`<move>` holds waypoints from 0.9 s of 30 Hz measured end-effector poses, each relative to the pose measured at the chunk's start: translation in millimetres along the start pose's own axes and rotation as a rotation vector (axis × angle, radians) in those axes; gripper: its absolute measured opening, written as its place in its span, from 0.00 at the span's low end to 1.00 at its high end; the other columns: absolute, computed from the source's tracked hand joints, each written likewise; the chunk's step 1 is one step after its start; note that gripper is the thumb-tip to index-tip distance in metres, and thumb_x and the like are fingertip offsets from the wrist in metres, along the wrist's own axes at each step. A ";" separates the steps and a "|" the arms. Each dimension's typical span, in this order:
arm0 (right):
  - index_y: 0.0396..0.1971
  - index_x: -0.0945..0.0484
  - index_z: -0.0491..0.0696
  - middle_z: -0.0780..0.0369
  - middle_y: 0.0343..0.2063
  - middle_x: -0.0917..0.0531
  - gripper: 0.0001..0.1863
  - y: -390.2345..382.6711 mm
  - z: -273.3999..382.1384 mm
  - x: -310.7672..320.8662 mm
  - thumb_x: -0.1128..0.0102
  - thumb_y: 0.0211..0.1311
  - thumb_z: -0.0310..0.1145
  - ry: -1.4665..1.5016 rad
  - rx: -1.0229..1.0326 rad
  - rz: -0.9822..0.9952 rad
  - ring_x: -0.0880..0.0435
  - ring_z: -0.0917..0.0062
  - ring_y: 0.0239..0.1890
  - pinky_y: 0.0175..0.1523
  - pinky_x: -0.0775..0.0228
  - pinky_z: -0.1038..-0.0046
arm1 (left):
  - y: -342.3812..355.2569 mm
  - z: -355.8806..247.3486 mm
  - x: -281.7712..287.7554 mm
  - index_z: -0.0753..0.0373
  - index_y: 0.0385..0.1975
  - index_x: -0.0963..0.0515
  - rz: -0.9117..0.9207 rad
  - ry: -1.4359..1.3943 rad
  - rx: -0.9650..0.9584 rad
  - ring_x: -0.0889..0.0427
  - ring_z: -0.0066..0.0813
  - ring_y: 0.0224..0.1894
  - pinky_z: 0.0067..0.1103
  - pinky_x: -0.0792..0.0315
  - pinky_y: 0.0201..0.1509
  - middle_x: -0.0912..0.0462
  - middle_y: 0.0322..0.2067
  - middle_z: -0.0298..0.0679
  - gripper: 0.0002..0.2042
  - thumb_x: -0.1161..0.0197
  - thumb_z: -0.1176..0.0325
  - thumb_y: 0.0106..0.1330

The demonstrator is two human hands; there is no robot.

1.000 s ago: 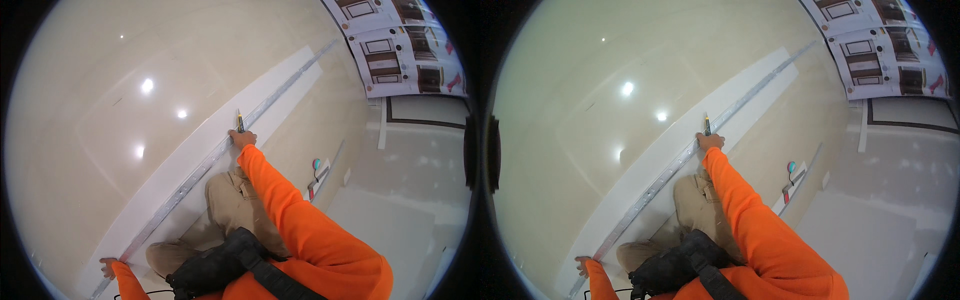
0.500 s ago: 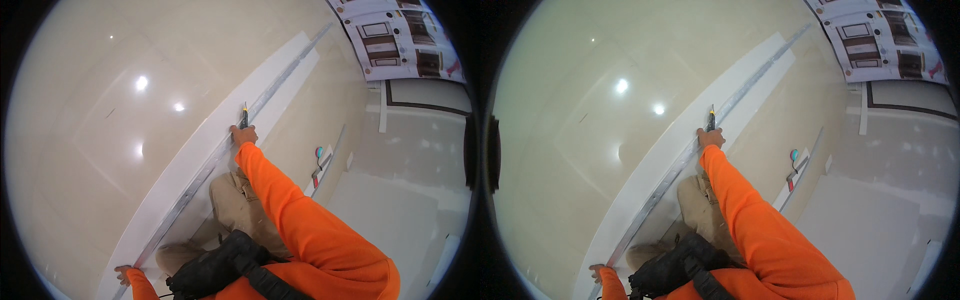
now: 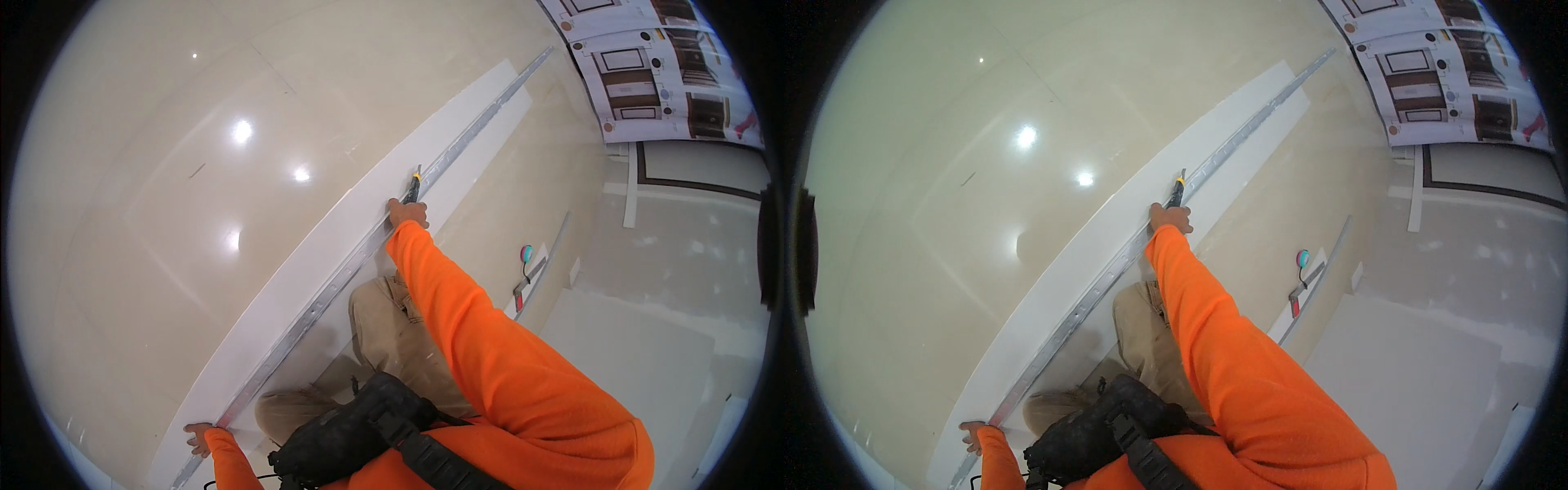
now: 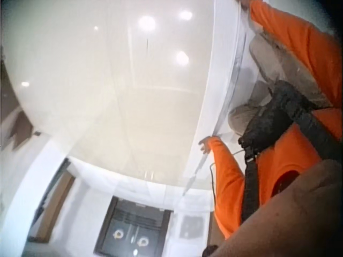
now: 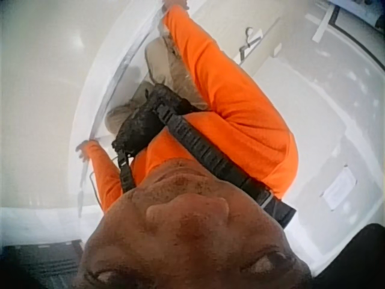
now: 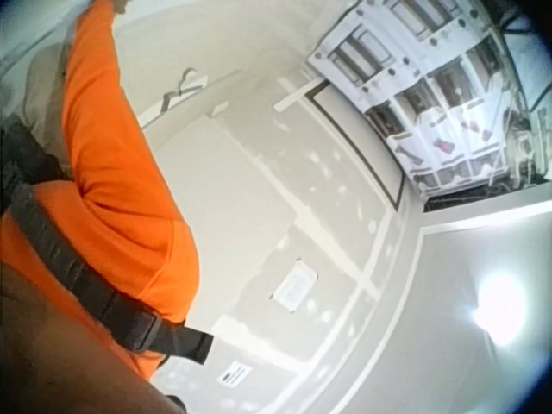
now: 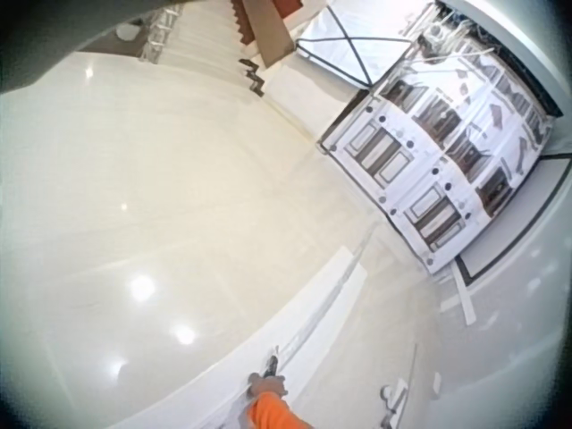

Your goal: The person cuts a board by first marking it using a ruler and a marker, then align a metal guide on the surface and score the board multiple times with a utility knife until the piece separates.

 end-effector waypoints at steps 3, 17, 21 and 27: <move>0.53 0.35 0.35 0.47 0.48 0.20 0.37 -5.6 5.7 0.1 0.39 0.48 0.45 -0.011 0.016 0.023 0.25 0.51 0.55 0.64 0.40 0.58 | 5.4 2.4 -1.1 0.51 0.68 0.36 0.024 0.001 0.017 0.44 0.51 0.70 0.51 0.43 0.67 0.42 0.70 0.43 0.37 0.63 0.33 0.67; 0.55 0.33 0.38 0.51 0.50 0.20 0.36 2.1 2.6 3.3 0.37 0.47 0.45 0.003 -0.028 0.085 0.26 0.54 0.57 0.65 0.41 0.60 | 2.6 1.1 -3.0 0.53 0.68 0.35 0.015 -0.047 0.010 0.47 0.53 0.70 0.51 0.45 0.68 0.44 0.71 0.43 0.38 0.61 0.33 0.65; 0.54 0.32 0.39 0.51 0.51 0.20 0.36 8.7 1.4 -2.6 0.37 0.47 0.44 0.025 -0.037 0.133 0.27 0.54 0.58 0.65 0.41 0.60 | 5.6 0.0 -4.7 0.52 0.68 0.35 0.028 -0.038 0.024 0.47 0.53 0.70 0.52 0.45 0.68 0.44 0.71 0.43 0.38 0.61 0.32 0.65; 0.54 0.31 0.40 0.51 0.50 0.19 0.35 15.6 -1.0 -4.9 0.37 0.46 0.44 0.034 -0.016 0.142 0.28 0.54 0.58 0.65 0.41 0.60 | 1.6 -0.2 -2.7 0.52 0.68 0.35 0.007 -0.040 0.009 0.47 0.53 0.71 0.53 0.45 0.68 0.44 0.71 0.44 0.38 0.61 0.32 0.65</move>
Point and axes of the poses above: each hand's wrist, its own y-axis towards the middle knuckle, its own x-axis out of the back of the hand, z = x × y, the point moved 7 cm from there along y, towards the middle knuckle
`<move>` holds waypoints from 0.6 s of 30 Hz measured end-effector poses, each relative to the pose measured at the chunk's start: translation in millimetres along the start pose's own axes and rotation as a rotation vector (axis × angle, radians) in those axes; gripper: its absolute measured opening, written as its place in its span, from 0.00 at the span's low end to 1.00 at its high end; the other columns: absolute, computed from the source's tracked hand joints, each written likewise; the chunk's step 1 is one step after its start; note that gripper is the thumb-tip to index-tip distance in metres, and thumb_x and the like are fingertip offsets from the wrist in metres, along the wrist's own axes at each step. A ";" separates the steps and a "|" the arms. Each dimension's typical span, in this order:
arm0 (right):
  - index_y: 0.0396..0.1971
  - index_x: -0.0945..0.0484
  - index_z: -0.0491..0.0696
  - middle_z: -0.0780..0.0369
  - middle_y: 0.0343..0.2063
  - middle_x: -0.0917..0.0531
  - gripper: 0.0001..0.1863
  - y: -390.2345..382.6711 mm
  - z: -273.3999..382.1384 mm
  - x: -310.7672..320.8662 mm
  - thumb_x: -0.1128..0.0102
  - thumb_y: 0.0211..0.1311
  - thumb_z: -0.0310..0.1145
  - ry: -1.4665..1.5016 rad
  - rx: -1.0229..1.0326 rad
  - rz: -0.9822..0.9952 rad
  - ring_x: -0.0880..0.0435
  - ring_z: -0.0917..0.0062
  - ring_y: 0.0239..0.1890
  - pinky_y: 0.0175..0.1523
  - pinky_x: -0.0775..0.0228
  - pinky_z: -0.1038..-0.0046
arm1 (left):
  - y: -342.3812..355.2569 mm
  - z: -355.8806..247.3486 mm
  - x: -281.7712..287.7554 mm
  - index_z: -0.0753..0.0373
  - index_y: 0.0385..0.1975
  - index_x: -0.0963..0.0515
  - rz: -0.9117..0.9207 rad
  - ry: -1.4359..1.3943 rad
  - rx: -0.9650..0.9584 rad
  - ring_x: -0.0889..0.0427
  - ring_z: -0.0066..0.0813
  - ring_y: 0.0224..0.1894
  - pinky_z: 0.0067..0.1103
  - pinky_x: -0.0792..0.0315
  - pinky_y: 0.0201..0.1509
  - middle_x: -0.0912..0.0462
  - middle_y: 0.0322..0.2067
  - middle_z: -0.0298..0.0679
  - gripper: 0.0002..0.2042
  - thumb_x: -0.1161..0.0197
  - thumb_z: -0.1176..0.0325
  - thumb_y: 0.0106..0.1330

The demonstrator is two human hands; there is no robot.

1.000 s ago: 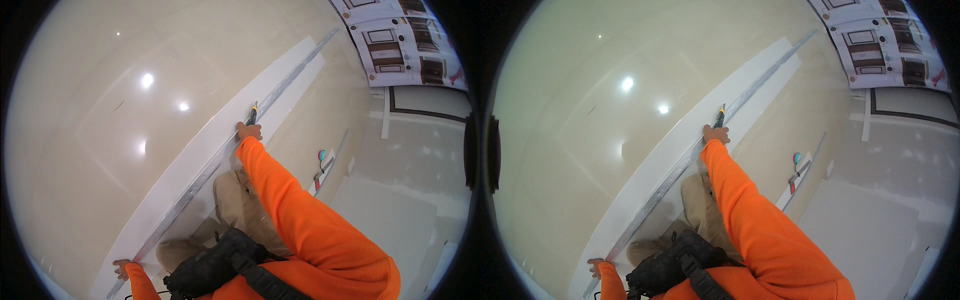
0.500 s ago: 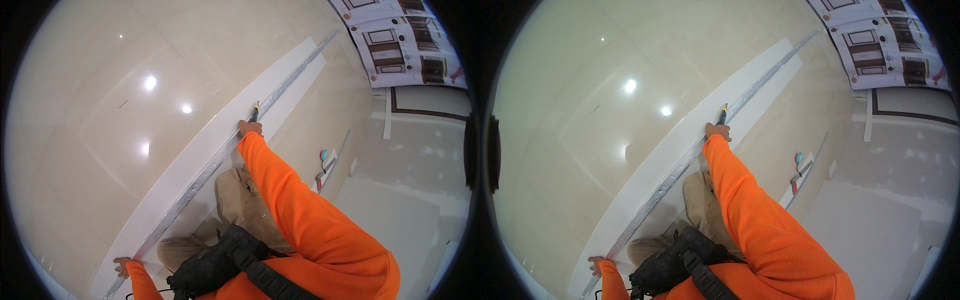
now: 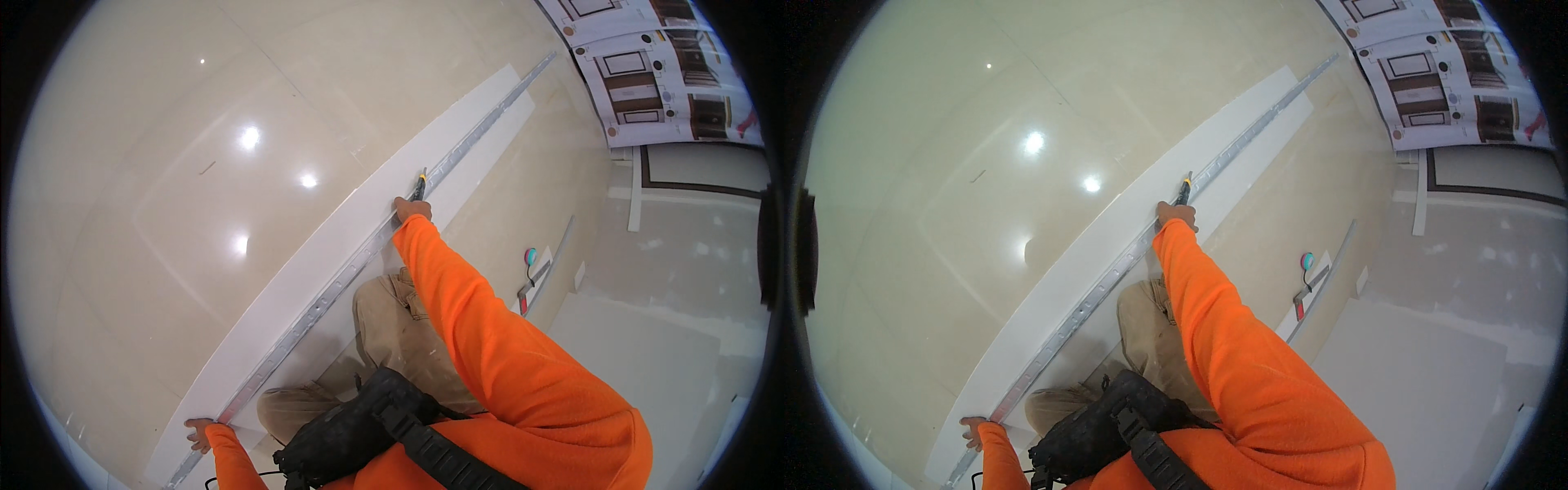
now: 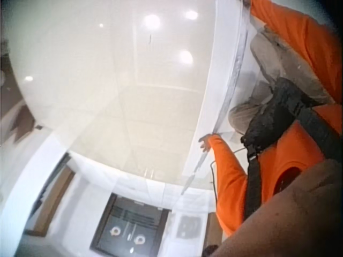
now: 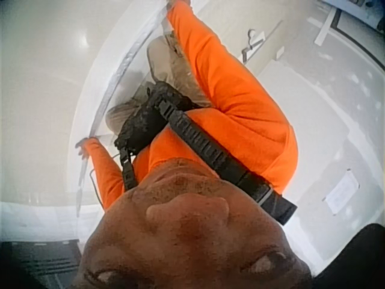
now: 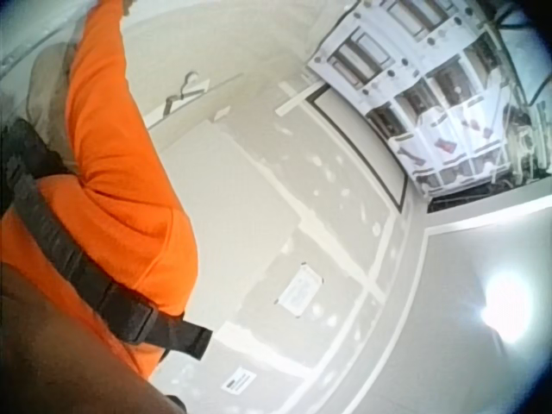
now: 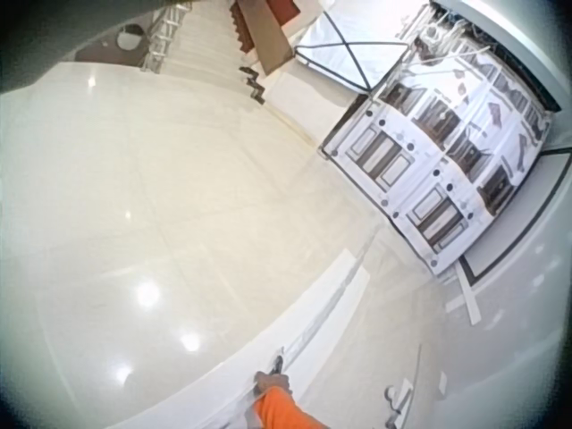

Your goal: The person cuts a board by first marking it using a ruler and a marker, then align a metal guide on the surface and score the board multiple times with a utility knife until the piece separates.

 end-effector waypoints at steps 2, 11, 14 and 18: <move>0.54 0.31 0.40 0.52 0.50 0.19 0.35 -4.3 2.5 -2.9 0.37 0.46 0.44 0.006 -0.009 -0.001 0.27 0.54 0.58 0.66 0.42 0.61 | 3.7 0.7 0.3 0.52 0.68 0.35 -0.012 0.001 0.002 0.48 0.54 0.71 0.54 0.46 0.68 0.44 0.71 0.44 0.38 0.61 0.32 0.64; 0.55 0.33 0.36 0.48 0.49 0.19 0.38 -11.5 3.0 -0.7 0.37 0.48 0.49 -0.062 0.033 -0.051 0.25 0.53 0.58 0.65 0.41 0.59 | 5.3 1.7 -1.0 0.51 0.69 0.37 0.023 0.010 0.005 0.50 0.54 0.72 0.53 0.47 0.69 0.47 0.72 0.44 0.38 0.63 0.32 0.66; 0.49 0.27 0.32 0.45 0.47 0.19 0.41 -2.5 -11.0 15.8 0.36 0.50 0.58 0.018 0.100 -0.166 0.19 0.53 0.52 0.58 0.30 0.63 | -4.0 -1.0 -1.1 0.51 0.71 0.41 0.097 0.068 -0.031 0.50 0.54 0.73 0.52 0.47 0.70 0.49 0.73 0.44 0.39 0.65 0.31 0.66; 0.43 0.25 0.32 0.45 0.40 0.17 0.38 14.9 -33.3 26.9 0.41 0.57 0.59 0.145 0.344 -0.111 0.17 0.54 0.45 0.53 0.28 0.63 | 6.8 4.1 -8.6 0.50 0.73 0.46 0.262 0.075 -0.063 0.50 0.56 0.73 0.51 0.47 0.70 0.52 0.73 0.46 0.42 0.65 0.28 0.64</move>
Point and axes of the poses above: each hand's wrist, its own y-axis towards the middle knuckle, its own x-axis out of the back of the hand, z = x × y, the point moved 7 cm from there along y, towards the middle knuckle
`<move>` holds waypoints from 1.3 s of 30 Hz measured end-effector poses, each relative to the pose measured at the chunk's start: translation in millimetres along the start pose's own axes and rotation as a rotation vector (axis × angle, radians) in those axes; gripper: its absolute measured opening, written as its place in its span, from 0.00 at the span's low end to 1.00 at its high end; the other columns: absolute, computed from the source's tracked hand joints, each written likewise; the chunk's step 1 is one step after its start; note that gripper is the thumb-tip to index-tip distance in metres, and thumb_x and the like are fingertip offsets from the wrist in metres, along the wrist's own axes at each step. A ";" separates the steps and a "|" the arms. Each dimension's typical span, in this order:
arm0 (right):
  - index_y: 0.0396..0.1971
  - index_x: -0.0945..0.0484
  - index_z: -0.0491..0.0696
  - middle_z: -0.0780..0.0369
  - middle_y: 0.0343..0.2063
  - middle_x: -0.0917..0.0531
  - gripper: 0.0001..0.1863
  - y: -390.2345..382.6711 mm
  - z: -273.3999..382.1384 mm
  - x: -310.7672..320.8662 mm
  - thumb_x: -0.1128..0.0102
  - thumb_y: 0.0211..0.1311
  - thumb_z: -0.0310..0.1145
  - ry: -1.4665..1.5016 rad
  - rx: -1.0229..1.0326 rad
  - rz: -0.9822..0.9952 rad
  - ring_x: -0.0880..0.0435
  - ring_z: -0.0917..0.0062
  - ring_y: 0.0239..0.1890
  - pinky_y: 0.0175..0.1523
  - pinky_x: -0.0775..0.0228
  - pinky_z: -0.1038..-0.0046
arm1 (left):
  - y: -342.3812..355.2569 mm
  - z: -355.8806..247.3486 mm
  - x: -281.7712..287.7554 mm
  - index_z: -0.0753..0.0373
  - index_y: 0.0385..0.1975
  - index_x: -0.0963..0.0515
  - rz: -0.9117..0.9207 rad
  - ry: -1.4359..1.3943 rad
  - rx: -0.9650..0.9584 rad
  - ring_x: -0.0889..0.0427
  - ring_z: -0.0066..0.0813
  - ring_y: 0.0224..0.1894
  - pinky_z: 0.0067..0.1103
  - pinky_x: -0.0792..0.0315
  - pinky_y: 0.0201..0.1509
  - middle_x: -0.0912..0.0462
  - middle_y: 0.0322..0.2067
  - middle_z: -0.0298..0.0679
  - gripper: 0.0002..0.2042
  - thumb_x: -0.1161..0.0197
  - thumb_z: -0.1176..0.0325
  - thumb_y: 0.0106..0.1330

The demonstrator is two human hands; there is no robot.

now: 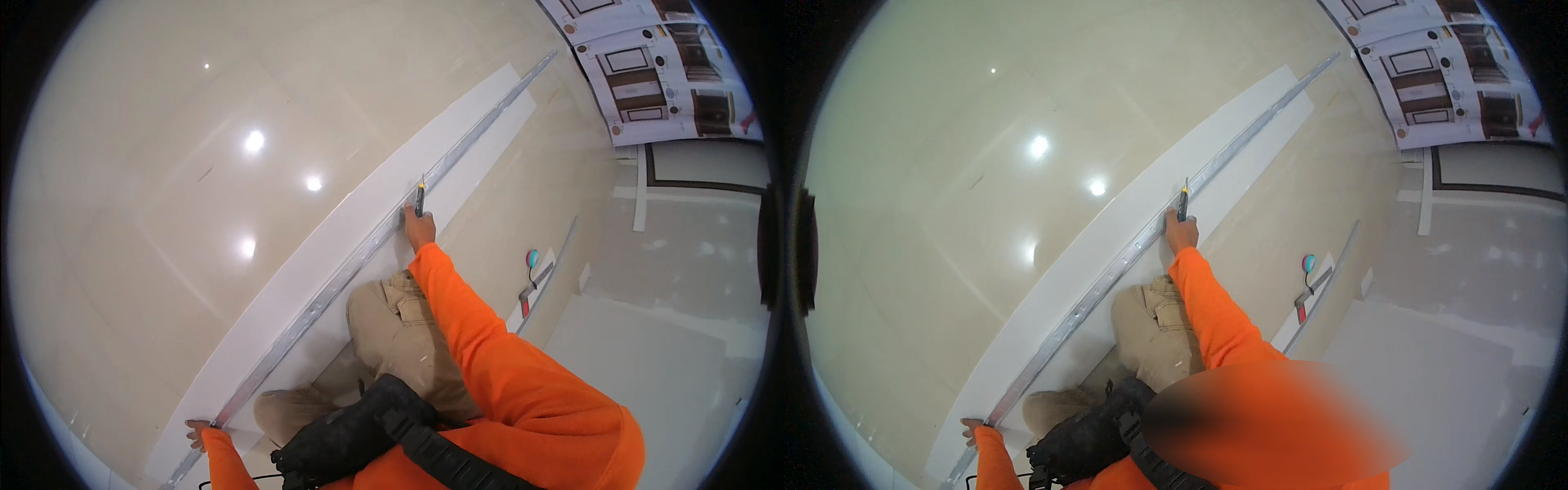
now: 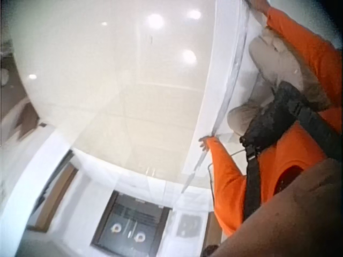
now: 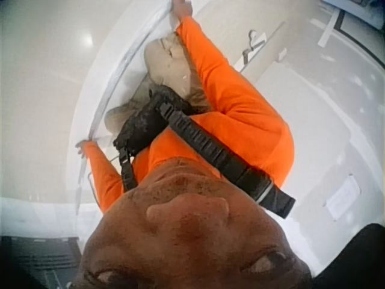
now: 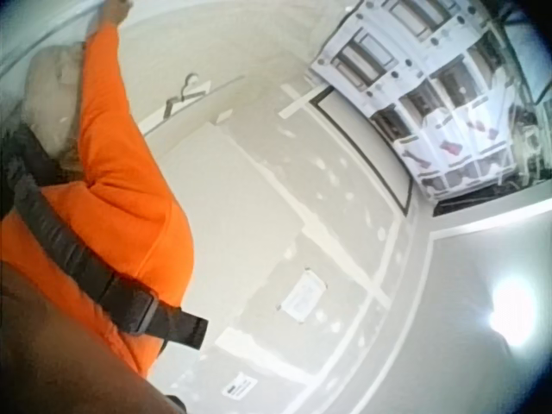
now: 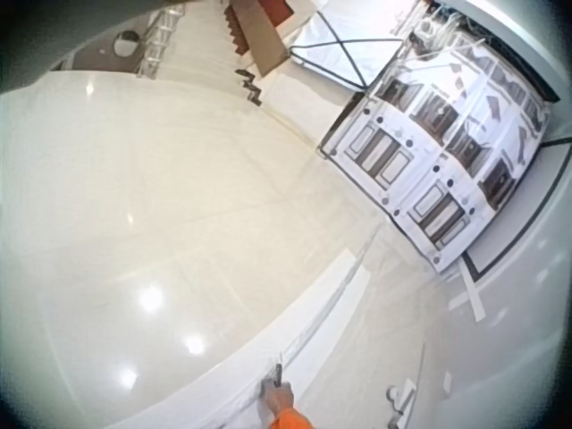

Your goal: The person cuts a board by first marking it using a ruler and a marker, then align a metal guide on the surface and score the board multiple times with a utility knife until the piece separates.

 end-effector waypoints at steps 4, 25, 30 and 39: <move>0.37 0.25 0.36 0.46 0.34 0.18 0.30 -13.9 -22.6 4.7 0.42 0.60 0.54 0.133 0.103 0.126 0.18 0.53 0.39 0.49 0.28 0.61 | 17.7 6.7 -4.7 0.50 0.73 0.47 0.300 -0.394 0.032 0.47 0.55 0.72 0.49 0.46 0.71 0.54 0.74 0.49 0.47 0.58 0.24 0.59; 0.25 0.23 0.45 0.62 0.19 0.19 0.14 7.2 -69.3 -7.2 0.37 0.58 0.41 0.615 -0.172 0.198 0.26 0.80 0.18 0.25 0.35 0.76 | -45.3 51.8 -30.2 0.44 0.67 0.39 0.635 -0.627 0.083 0.31 0.34 0.57 0.37 0.34 0.49 0.30 0.60 0.37 0.50 0.29 0.30 0.42; 0.21 0.23 0.47 0.63 0.17 0.20 0.16 15.7 -51.8 -19.0 0.37 0.59 0.43 0.577 -0.147 0.201 0.27 0.82 0.17 0.23 0.37 0.76 | -54.1 62.8 -28.0 0.42 0.64 0.36 0.782 -0.684 0.054 0.30 0.30 0.59 0.33 0.34 0.54 0.27 0.59 0.28 0.41 0.29 0.36 0.50; 0.24 0.24 0.49 0.64 0.22 0.22 0.16 49.4 -84.6 -48.3 0.46 0.65 0.44 0.349 -0.127 0.400 0.26 0.75 0.24 0.29 0.35 0.70 | -93.0 107.3 14.9 0.54 0.72 0.63 0.630 -0.364 0.153 0.39 0.44 0.70 0.33 0.43 0.72 0.38 0.68 0.45 0.55 0.32 0.40 0.53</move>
Point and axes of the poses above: each hand's wrist, its own y-axis towards the middle knuckle, its own x-axis out of the back of the hand, z = x × y, the point moved 7 cm from there along y, towards the middle knuckle
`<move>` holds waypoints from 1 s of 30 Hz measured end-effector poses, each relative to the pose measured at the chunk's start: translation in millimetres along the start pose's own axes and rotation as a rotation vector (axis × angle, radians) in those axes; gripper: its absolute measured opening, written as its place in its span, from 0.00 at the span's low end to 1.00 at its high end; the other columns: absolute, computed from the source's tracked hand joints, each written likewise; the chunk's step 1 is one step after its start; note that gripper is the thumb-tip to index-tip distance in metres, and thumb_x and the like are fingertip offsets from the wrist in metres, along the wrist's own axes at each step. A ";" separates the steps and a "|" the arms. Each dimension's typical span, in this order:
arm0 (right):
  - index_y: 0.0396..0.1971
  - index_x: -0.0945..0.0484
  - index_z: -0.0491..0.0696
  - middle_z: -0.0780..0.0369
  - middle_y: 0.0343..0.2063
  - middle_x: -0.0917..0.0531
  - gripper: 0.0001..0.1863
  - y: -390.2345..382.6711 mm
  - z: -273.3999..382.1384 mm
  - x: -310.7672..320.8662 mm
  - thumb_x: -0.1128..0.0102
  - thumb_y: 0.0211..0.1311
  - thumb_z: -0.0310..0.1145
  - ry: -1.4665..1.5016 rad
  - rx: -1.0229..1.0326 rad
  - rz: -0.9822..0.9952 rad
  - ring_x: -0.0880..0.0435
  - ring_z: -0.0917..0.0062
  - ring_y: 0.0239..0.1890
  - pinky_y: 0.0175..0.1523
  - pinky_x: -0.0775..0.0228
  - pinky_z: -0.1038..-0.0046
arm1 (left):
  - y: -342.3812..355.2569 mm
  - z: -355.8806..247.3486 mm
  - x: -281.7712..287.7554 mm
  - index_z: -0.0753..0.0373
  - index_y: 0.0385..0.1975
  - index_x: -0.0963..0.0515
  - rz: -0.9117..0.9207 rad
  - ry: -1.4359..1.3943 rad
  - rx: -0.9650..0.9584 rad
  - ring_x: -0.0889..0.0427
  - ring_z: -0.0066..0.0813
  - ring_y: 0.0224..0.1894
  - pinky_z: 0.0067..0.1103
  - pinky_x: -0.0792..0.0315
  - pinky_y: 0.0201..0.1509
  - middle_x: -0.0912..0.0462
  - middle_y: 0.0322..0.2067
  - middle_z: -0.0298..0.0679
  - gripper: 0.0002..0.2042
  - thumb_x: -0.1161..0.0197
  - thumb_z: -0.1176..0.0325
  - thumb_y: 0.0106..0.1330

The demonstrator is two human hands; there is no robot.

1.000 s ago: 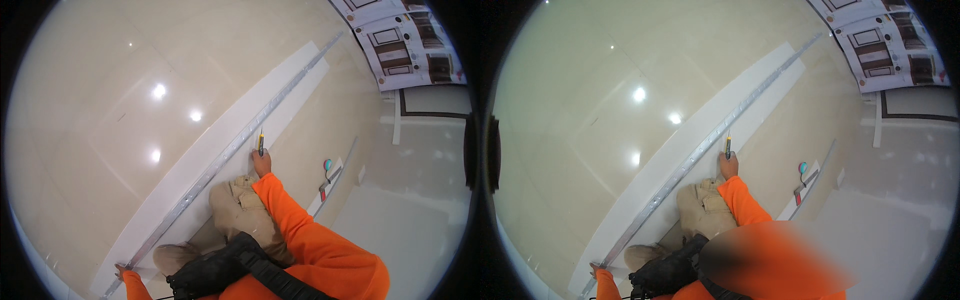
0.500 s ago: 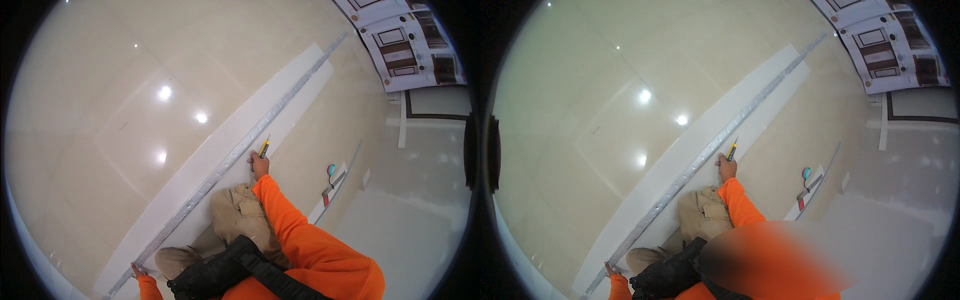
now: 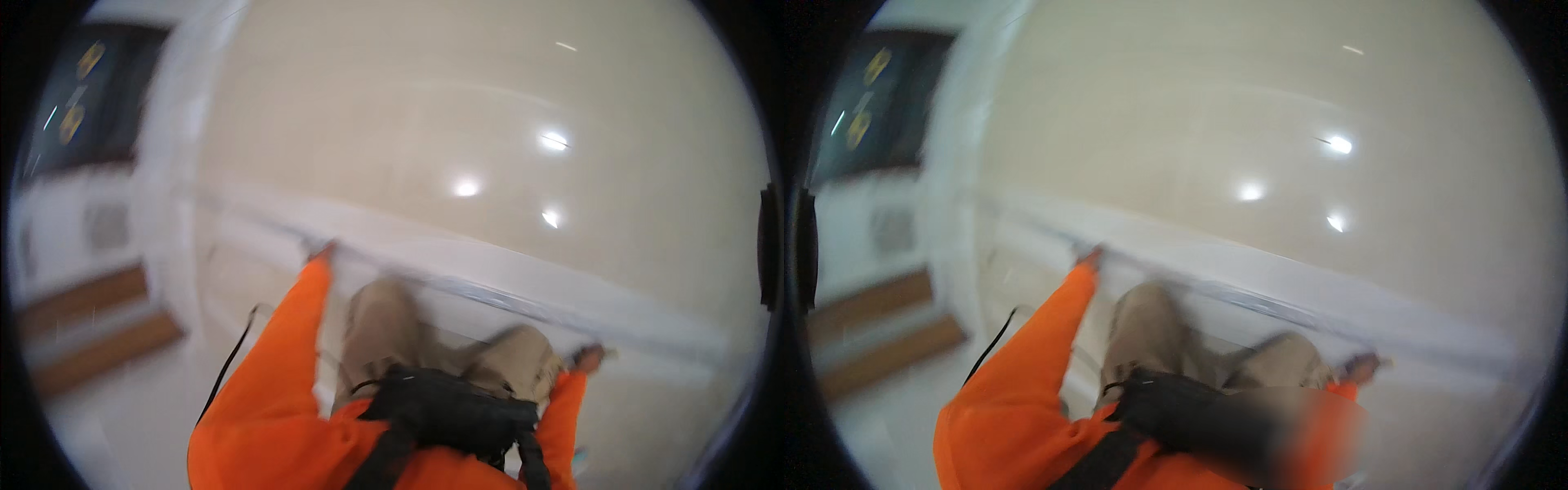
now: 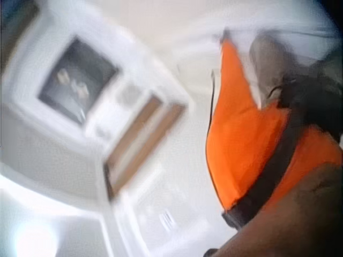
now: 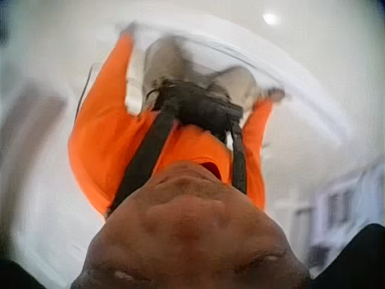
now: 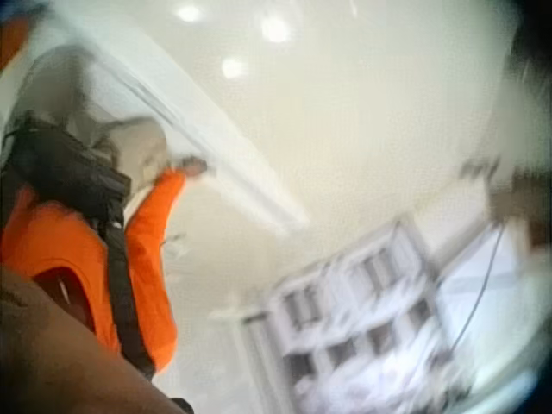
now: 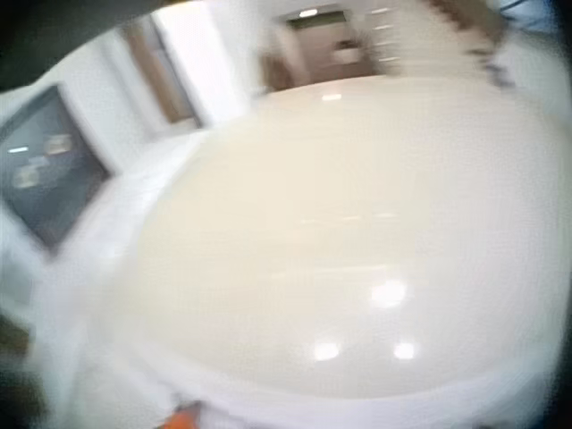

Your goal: The person cuts a board by first marking it using a ruler and a marker, then align a metal guide on the surface and score the board multiple times with a utility knife until the piece separates.

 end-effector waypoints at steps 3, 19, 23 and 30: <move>0.20 0.29 0.48 0.64 0.19 0.27 0.18 -2.7 8.2 30.6 0.46 0.61 0.46 -0.087 0.018 -0.130 0.30 0.74 0.20 0.26 0.38 0.70 | -21.4 -32.9 -2.8 0.60 0.74 0.70 -0.158 -0.149 -0.023 0.36 0.50 0.69 0.33 0.38 0.70 0.39 0.69 0.54 0.62 0.31 0.38 0.51; 0.40 0.29 0.46 0.64 0.23 0.28 0.30 36.4 86.2 8.8 0.43 0.56 0.60 -0.121 -0.120 -0.070 0.32 0.72 0.22 0.31 0.33 0.69 | -52.5 -63.8 40.7 0.66 0.35 0.18 -0.309 -0.283 0.280 0.13 0.44 0.40 0.36 0.20 0.48 0.14 0.40 0.47 0.24 0.30 0.48 0.53; 0.35 0.28 0.50 0.66 0.22 0.29 0.26 98.8 102.6 15.7 0.41 0.54 0.59 -0.070 -0.140 0.130 0.36 0.78 0.17 0.21 0.42 0.75 | -38.5 -99.4 23.1 0.65 0.38 0.18 -0.246 -0.355 0.275 0.13 0.45 0.39 0.34 0.20 0.47 0.13 0.38 0.45 0.22 0.27 0.52 0.51; 0.22 0.31 0.54 0.68 0.14 0.33 0.19 102.9 83.0 -2.8 0.42 0.52 0.54 -0.162 -0.200 0.165 0.39 0.79 0.13 0.16 0.47 0.75 | 14.1 -57.4 51.3 0.63 0.39 0.17 -0.249 -0.309 0.360 0.13 0.43 0.42 0.32 0.20 0.50 0.15 0.44 0.45 0.22 0.25 0.56 0.48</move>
Point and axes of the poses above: each hand's wrist, its own y-axis towards the middle knuckle, its own x-axis out of the back of the hand, z = x × y, the point moved 7 cm from there along y, towards the middle knuckle
